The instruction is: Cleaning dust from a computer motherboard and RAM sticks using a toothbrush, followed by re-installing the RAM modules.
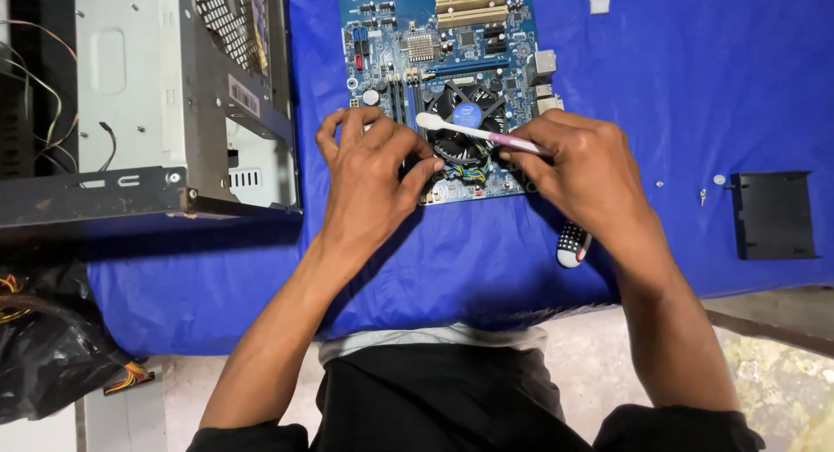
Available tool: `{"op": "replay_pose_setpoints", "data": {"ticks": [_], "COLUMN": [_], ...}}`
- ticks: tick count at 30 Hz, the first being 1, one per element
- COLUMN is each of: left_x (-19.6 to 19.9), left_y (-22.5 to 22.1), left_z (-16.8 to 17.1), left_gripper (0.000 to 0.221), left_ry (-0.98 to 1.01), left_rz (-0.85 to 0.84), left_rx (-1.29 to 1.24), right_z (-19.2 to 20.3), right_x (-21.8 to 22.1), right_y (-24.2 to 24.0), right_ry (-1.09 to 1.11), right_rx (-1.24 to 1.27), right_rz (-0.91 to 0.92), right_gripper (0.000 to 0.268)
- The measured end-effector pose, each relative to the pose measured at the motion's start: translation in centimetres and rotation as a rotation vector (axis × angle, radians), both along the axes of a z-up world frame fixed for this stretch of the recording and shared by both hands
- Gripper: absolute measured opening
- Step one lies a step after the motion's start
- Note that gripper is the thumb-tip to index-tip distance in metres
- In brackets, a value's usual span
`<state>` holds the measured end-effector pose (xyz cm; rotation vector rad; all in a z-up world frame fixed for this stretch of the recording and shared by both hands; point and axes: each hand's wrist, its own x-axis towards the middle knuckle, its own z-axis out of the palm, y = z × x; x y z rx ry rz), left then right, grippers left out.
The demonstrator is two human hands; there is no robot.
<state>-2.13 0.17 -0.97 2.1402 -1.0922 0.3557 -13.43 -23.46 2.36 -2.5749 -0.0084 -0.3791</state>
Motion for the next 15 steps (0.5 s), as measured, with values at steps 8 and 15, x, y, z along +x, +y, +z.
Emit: {"op": "replay_pose_setpoints", "data": {"ticks": [8,15], "left_x": [-1.5,-1.6], "left_y": [-1.1,-0.3], "left_z": [-0.1,0.3], "left_gripper": [0.017,0.020], "left_ry": [-0.073,-0.085], "left_rz": [0.092,0.083], "left_rx": [0.091,0.103], "right_z": [0.2,1.3], "right_x": [0.4,0.3], "right_y": [1.0,1.8], "right_ry": [0.167,0.128], "right_rx": [-0.076,-0.026], "right_rz": [-0.123,-0.162], "right_gripper": [0.007,0.015]}}
